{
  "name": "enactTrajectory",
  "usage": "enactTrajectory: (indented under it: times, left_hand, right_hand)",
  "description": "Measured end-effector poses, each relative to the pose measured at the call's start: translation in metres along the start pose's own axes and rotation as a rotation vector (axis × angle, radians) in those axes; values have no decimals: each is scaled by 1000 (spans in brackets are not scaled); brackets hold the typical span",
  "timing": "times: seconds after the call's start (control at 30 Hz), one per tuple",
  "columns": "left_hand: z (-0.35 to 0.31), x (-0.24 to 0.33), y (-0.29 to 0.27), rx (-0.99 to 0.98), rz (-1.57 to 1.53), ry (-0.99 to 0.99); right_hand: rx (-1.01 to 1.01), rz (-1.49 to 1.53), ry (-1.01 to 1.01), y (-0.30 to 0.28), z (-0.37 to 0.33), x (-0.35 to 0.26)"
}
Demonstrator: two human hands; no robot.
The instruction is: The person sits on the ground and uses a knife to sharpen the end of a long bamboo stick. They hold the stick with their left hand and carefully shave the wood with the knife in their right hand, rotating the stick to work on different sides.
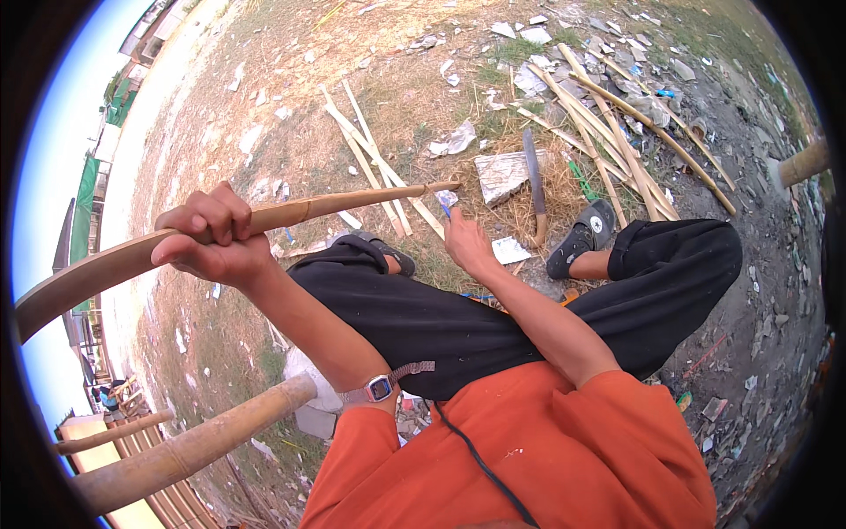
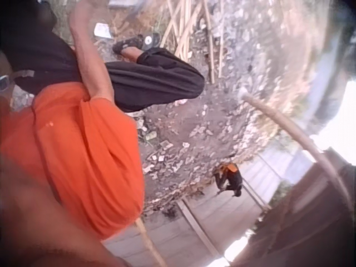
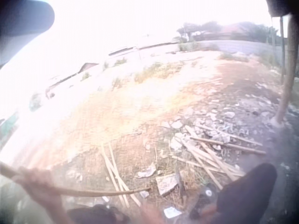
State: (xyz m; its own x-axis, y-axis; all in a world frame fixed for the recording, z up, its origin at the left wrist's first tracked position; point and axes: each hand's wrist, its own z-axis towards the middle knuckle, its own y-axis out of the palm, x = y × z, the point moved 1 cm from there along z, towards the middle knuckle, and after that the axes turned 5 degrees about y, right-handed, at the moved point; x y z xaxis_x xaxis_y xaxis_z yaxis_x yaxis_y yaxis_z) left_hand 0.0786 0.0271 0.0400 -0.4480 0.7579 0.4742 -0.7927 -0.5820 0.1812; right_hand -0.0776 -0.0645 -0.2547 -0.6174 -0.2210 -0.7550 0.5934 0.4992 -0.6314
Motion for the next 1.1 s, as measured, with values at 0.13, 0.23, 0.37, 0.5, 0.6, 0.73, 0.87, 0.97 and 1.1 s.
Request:
enactTrajectory:
  times: [0.13,0.23,0.37,0.5,0.6,0.73,0.87,0.97,1.1]
  left_hand:
    - [-5,-1,-3,55,68,23]
    - [-4,-1,10,65,68,26]
    - [5,-2,15,62,12,45]
    - [10,3,31,511,408,34]
    - [8,0,26,554,438,28]
    - [7,3,21,378,105,-51]
    - [11,1,27,224,99,-91]
    - [8,-1,25,157,100,-103]
    - [8,1,32,127,189,12]
  right_hand:
    - [-69,124,-88,-14,-2,-47]
    - [-71,-3,5,14,9,-27]
    - [-353,-281,332,35,34,113]
    - [-414,-250,464,14,37,122]
    - [-356,-189,307,-2,39,74]
    - [-363,6,154,-42,26,2]
    - [-347,106,39,-72,8,-41]
    - [-337,180,-37,-93,-13,-67]
    - [-262,271,-121,-111,-31,-87]
